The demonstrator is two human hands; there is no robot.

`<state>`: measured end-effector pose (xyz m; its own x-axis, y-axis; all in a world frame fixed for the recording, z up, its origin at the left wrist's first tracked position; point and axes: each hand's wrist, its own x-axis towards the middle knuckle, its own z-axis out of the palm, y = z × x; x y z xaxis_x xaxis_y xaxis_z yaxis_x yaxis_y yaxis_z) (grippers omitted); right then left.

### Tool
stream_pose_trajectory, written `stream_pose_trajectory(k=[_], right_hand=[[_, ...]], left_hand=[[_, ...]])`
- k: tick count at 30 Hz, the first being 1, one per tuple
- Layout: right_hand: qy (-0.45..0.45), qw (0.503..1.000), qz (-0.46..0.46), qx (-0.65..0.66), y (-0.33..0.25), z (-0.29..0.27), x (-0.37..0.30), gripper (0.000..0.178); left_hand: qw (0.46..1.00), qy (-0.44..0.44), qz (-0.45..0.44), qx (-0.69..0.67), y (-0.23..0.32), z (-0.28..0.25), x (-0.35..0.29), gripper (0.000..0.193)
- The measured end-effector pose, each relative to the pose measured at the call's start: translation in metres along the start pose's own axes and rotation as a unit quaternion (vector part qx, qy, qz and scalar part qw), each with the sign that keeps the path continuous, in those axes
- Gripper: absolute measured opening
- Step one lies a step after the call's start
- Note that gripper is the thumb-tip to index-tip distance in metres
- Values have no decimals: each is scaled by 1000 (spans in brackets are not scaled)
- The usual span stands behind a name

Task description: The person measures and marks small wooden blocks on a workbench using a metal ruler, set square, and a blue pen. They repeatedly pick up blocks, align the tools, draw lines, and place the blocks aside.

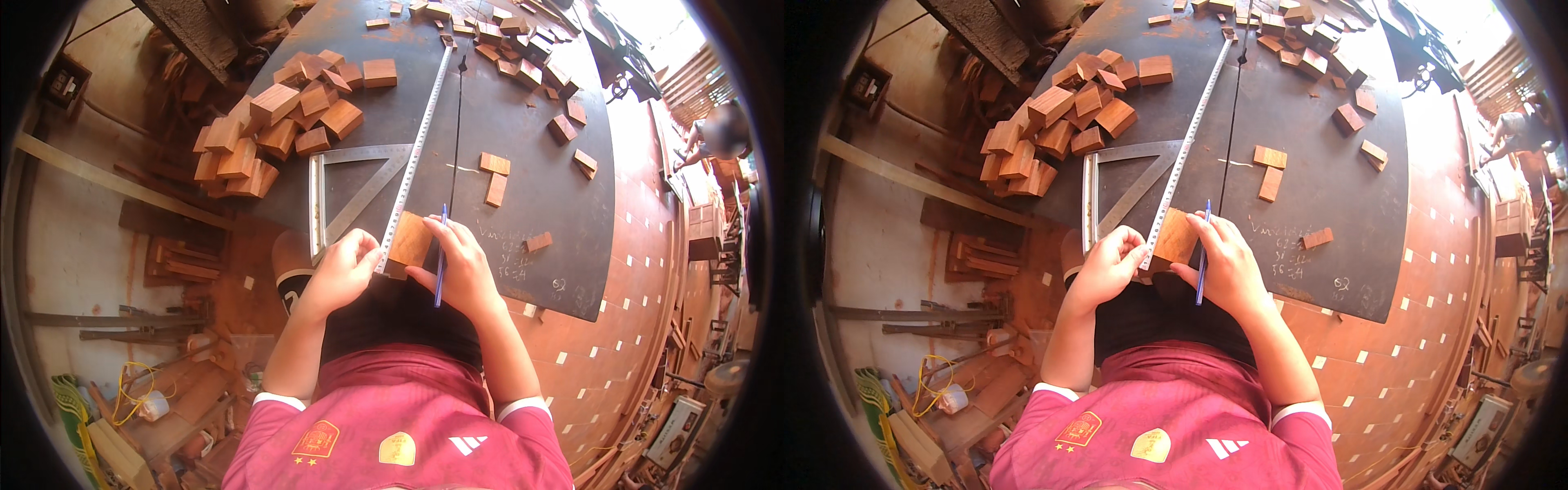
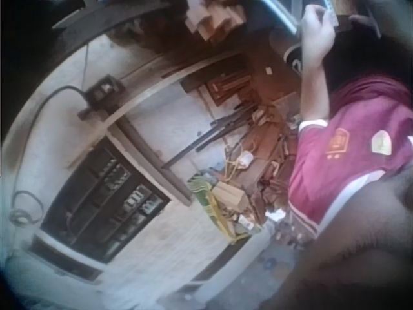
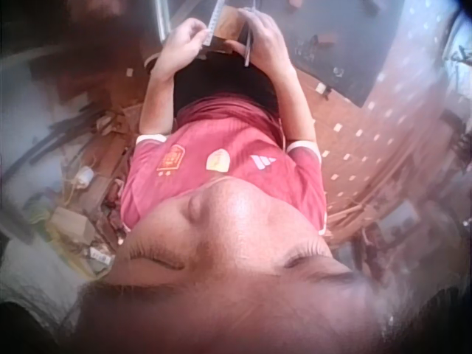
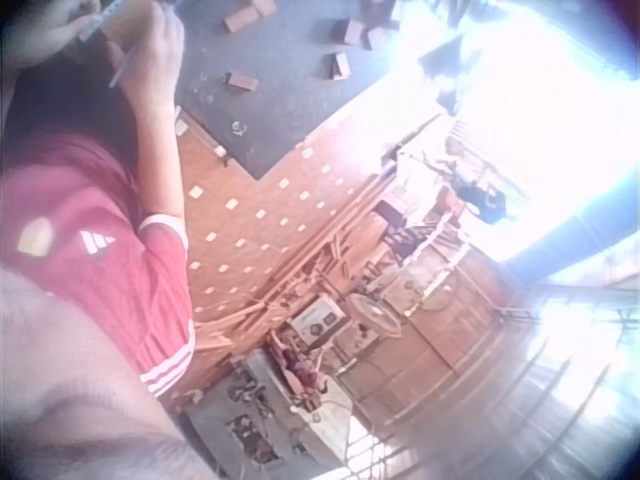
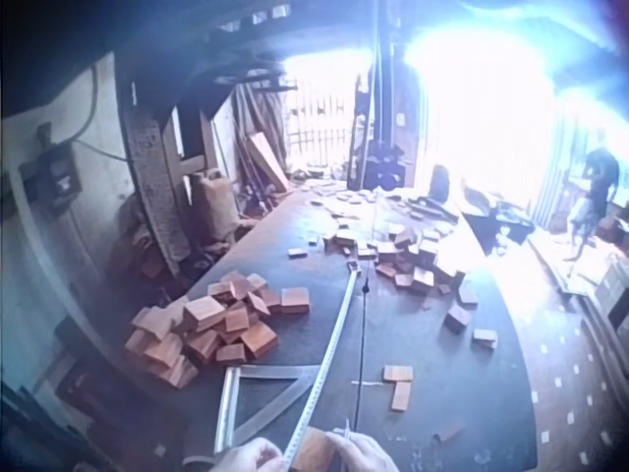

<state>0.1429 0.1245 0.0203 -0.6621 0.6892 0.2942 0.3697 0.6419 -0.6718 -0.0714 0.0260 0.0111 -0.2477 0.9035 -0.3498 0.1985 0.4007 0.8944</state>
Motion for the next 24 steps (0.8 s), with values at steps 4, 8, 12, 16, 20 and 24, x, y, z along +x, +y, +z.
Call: stream_pose_trajectory(k=[4,8,12,16,20,24], right_hand=[[-12,1000,-8,15,0,-4,2,71],[-15,999,-24,15,5,-4,1,70],[-40,999,-13,25,5,-12,2,69],[-45,999,-4,22,5,-18,0,68],[-45,999,-2,13,6,-20,-3,69],[-34,999,-5,4,3,-21,-4,67]], left_hand=[[992,-48,-40,-105,1,-2,2,14],[988,-102,-36,-106,-1,-10,5,17],[989,-88,-11,-118,-1,-10,4,12],[997,-12,20,-71,-3,3,4,11],[995,33,49,-80,-1,16,5,9],[994,37,62,-79,-2,21,10,8]])
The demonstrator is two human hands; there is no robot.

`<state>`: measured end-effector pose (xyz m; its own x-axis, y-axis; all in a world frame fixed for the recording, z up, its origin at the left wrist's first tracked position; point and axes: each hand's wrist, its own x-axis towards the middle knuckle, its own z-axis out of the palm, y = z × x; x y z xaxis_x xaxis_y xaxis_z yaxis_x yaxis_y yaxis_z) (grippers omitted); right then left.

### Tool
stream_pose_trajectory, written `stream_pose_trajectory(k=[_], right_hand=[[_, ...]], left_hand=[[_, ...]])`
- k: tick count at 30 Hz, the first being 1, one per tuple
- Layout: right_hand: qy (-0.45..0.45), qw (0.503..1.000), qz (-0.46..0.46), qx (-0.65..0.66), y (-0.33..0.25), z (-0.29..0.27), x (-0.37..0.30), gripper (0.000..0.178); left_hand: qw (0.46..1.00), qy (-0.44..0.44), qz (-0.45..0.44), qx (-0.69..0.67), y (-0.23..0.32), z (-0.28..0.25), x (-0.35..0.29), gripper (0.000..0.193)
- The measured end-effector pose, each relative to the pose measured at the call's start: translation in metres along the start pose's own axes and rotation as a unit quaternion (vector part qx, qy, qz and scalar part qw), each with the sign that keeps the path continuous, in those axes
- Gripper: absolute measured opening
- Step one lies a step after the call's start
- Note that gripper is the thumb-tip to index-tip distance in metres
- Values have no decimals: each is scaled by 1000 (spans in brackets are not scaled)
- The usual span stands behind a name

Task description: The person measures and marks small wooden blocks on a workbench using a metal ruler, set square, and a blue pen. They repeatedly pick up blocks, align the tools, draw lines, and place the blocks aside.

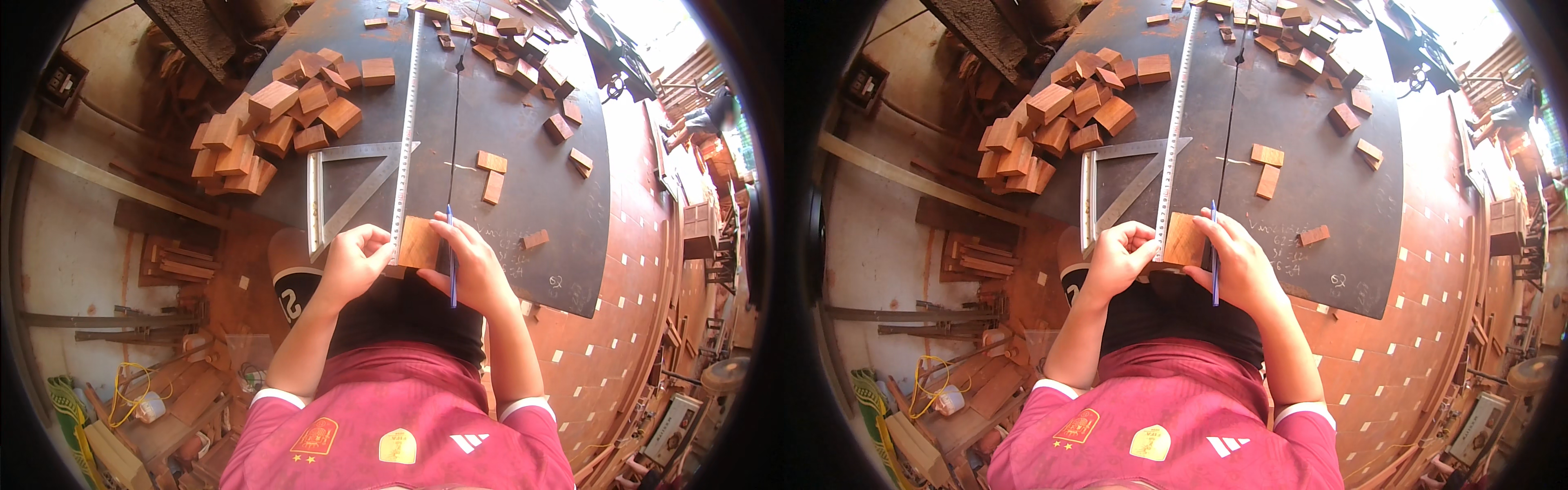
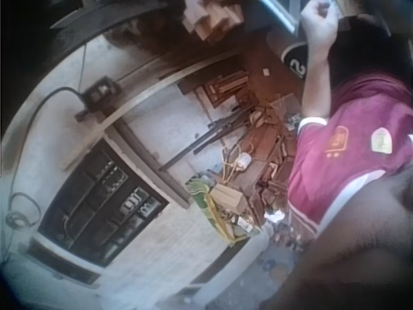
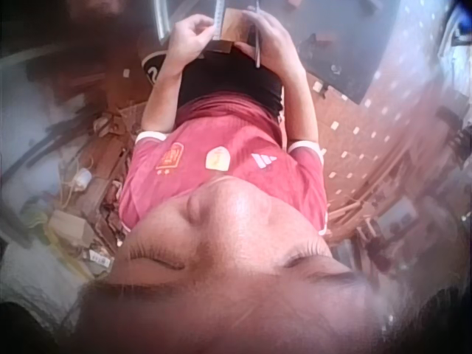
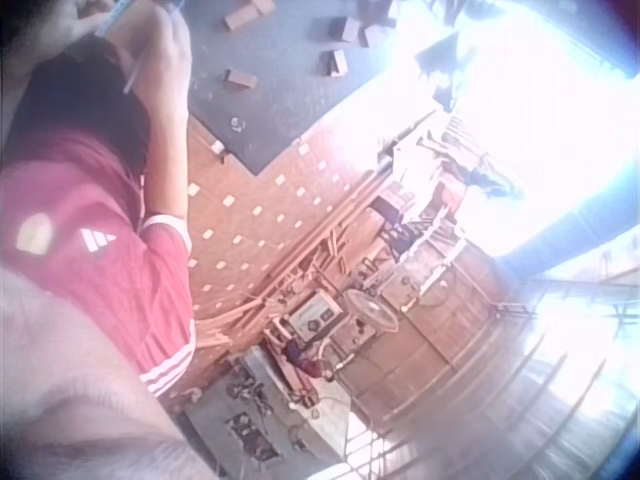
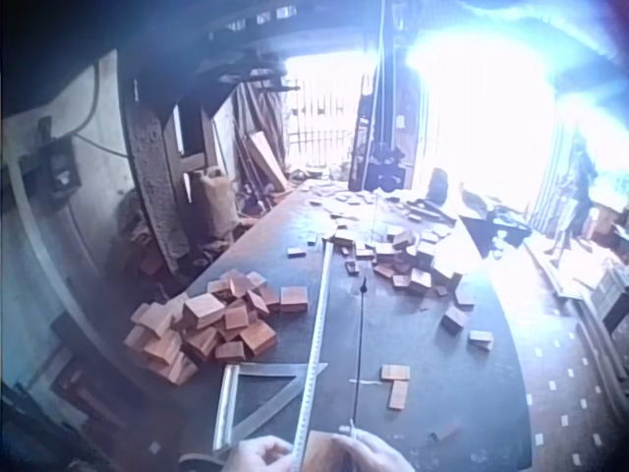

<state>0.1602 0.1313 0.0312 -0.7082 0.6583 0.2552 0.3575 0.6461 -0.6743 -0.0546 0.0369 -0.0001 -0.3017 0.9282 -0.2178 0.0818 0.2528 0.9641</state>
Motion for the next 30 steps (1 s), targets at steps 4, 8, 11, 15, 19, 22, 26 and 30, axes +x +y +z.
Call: stream_pose_trajectory(k=[4,8,11,15,19,22,26,30], right_hand=[[43,999,-6,-6,-5,-4,1,62],[52,990,23,126,2,-2,1,46],[52,957,57,281,-2,-1,4,34],[27,933,105,343,2,2,8,23],[-17,924,141,355,4,8,16,16],[-62,953,102,277,2,9,23,13],[-78,959,114,248,-7,5,32,12],[-114,965,100,212,-6,7,36,15]], left_hand=[[1000,-3,-7,19,1,-1,1,8],[1000,-7,-14,-10,-3,0,1,8],[1000,-5,-22,13,1,0,0,7],[1000,1,-9,10,-2,1,1,9],[1000,7,-3,-9,-7,2,1,12],[1000,5,1,-19,-11,2,2,12],[999,2,-6,-41,-8,2,1,13],[1000,1,-5,-31,-11,1,1,13]])
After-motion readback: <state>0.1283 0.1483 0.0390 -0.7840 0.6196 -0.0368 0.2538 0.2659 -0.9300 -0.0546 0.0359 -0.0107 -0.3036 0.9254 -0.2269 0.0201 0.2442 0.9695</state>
